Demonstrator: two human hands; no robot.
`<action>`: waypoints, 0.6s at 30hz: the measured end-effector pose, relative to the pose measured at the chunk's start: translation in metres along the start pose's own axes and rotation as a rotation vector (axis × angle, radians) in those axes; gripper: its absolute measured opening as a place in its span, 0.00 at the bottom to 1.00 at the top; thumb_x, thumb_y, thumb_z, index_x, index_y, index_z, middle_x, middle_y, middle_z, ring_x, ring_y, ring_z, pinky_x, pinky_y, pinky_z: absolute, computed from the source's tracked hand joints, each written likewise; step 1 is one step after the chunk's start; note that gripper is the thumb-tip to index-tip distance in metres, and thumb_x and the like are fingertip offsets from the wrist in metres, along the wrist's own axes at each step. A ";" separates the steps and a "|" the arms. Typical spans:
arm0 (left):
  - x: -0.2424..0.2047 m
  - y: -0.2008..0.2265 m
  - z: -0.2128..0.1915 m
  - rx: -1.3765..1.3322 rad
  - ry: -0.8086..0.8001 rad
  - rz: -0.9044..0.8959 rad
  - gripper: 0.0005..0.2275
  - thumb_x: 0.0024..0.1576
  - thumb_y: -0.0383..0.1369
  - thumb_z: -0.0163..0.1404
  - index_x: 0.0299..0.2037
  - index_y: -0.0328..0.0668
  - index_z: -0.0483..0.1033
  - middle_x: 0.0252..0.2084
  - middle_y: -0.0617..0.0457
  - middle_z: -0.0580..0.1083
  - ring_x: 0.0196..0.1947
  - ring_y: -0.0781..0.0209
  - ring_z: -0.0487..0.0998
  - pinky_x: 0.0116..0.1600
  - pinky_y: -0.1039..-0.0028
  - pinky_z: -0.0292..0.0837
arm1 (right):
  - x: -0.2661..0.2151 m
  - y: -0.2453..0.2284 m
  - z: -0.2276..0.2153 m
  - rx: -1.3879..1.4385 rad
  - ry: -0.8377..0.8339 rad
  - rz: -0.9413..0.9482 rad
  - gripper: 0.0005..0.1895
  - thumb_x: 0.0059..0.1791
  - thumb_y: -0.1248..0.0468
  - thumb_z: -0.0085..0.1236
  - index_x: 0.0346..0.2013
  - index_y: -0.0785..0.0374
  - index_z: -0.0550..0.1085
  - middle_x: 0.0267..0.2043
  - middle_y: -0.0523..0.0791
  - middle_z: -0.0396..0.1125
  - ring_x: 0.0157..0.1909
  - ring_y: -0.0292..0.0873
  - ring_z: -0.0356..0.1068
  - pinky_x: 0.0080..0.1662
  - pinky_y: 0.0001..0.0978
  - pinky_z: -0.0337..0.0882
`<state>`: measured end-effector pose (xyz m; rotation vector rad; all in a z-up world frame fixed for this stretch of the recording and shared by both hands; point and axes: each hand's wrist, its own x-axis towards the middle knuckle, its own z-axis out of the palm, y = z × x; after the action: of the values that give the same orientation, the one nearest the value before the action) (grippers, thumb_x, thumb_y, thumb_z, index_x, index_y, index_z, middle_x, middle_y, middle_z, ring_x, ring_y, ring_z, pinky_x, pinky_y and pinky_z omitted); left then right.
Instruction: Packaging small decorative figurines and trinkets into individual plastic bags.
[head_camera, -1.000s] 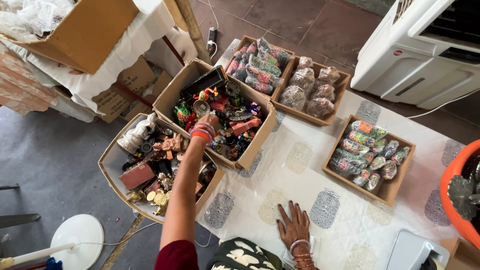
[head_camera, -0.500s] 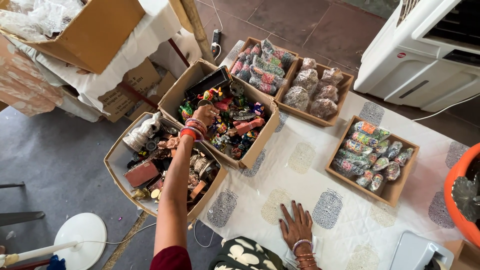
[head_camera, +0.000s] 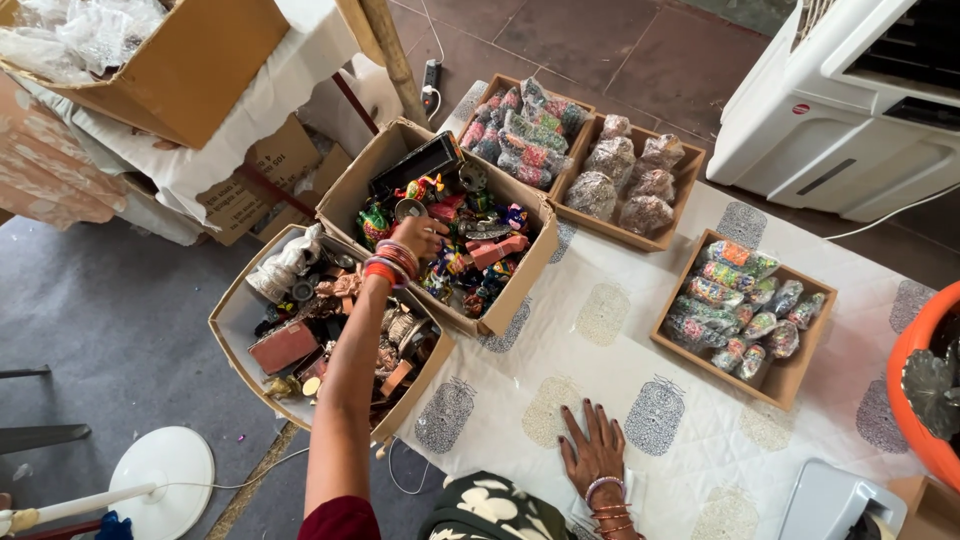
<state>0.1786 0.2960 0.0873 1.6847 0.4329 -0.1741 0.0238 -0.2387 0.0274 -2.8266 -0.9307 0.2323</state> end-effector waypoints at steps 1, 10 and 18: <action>0.001 0.000 0.009 0.000 0.004 -0.001 0.19 0.49 0.18 0.46 0.53 0.30 0.76 0.46 0.40 0.81 0.40 0.61 0.82 0.52 0.56 0.79 | 0.000 0.000 0.001 0.001 -0.001 -0.004 0.31 0.50 0.46 0.44 0.69 0.38 0.57 0.75 0.47 0.46 0.75 0.51 0.44 0.70 0.54 0.42; -0.003 -0.009 0.056 0.853 -0.058 0.255 0.17 0.47 0.23 0.61 0.48 0.39 0.80 0.43 0.45 0.82 0.39 0.56 0.84 0.45 0.73 0.79 | 0.000 0.002 0.009 -0.010 0.014 0.003 0.33 0.50 0.46 0.45 0.72 0.36 0.57 0.75 0.46 0.46 0.75 0.50 0.44 0.70 0.54 0.43; -0.025 0.043 -0.042 0.743 0.572 -0.037 0.12 0.57 0.21 0.52 0.48 0.45 0.81 0.48 0.49 0.81 0.43 0.57 0.84 0.48 0.72 0.81 | 0.000 0.002 0.009 -0.020 -0.016 0.008 0.32 0.50 0.46 0.45 0.70 0.36 0.57 0.75 0.46 0.46 0.75 0.50 0.44 0.70 0.54 0.43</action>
<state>0.1663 0.3280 0.1431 2.4629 0.9027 0.1524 0.0233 -0.2390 0.0181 -2.8513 -0.9305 0.2478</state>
